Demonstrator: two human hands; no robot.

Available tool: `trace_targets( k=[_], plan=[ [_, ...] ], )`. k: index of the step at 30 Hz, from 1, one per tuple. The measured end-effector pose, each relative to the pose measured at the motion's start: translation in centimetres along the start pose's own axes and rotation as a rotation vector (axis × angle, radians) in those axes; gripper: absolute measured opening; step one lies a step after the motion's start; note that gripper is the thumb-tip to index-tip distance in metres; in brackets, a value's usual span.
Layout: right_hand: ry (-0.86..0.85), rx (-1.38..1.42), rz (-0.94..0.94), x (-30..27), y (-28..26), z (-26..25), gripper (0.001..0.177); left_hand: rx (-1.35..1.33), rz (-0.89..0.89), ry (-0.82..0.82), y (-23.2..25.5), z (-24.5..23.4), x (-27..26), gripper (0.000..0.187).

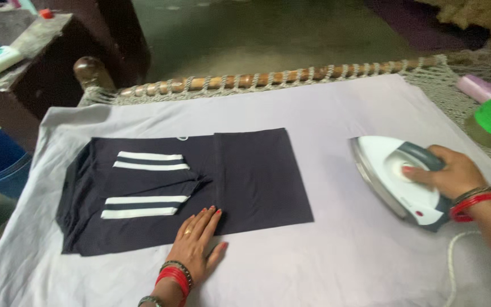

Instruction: The person irons a dark t-shirt on a white cloth-covered surface, folds it, then places it on a nearby wooden table. Next, the person buttons a white shirt with blue leaf patterns, lays it flat, and irons it.

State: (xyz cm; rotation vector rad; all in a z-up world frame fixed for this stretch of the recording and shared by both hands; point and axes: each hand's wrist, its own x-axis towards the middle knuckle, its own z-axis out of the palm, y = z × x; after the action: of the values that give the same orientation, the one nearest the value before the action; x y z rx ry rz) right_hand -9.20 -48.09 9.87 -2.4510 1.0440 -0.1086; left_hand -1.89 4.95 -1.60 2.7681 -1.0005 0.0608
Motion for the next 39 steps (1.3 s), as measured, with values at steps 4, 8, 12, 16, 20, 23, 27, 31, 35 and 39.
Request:
trace_targets(
  k=[4,8,12,16,20,23,27,31,35,39],
  plan=[
    [-0.012,-0.027,-0.355,-4.2,-6.0,3.8,0.051,-0.016,0.005,0.046,-0.1,0.2,-0.1,0.076],
    [-0.108,-0.169,-0.532,-6.8,-10.4,8.0,0.041,-0.054,-0.044,-0.022,-0.3,-0.1,-0.1,0.078],
    [-0.182,-0.223,-0.522,-8.1,-12.6,10.2,0.037,-0.052,-0.049,-0.006,-0.4,-0.7,-0.3,0.082],
    [-0.211,-0.241,-0.623,-8.1,-14.3,11.2,0.035,-0.080,-0.066,-0.043,-0.4,-0.9,-0.3,0.084],
    [-0.205,-0.225,-0.727,-8.2,-16.7,12.2,0.033,-0.074,-0.076,-0.090,-0.4,-1.1,-0.1,0.085],
    [-0.236,-0.260,-0.713,-8.7,-18.3,12.7,0.033,-0.093,-0.067,-0.054,-0.5,-1.0,-0.3,0.088],
    [-0.303,-0.250,-0.711,-9.3,-19.8,12.4,0.029,-0.130,-0.074,-0.046,-0.6,-0.9,-0.3,0.090],
    [-0.363,-0.274,-0.712,-9.7,-20.1,12.1,0.028,-0.151,-0.090,-0.038,-0.7,-0.7,-0.4,0.093],
    [-0.403,-0.364,-0.860,-9.9,-19.6,12.2,0.023,-0.158,-0.044,0.019,-0.8,-0.8,-0.4,0.093],
    [-0.435,-0.330,-1.009,-9.7,-17.9,12.8,0.023,-0.157,-0.034,-0.002,-0.8,-0.8,-0.5,0.084]
  ],
)
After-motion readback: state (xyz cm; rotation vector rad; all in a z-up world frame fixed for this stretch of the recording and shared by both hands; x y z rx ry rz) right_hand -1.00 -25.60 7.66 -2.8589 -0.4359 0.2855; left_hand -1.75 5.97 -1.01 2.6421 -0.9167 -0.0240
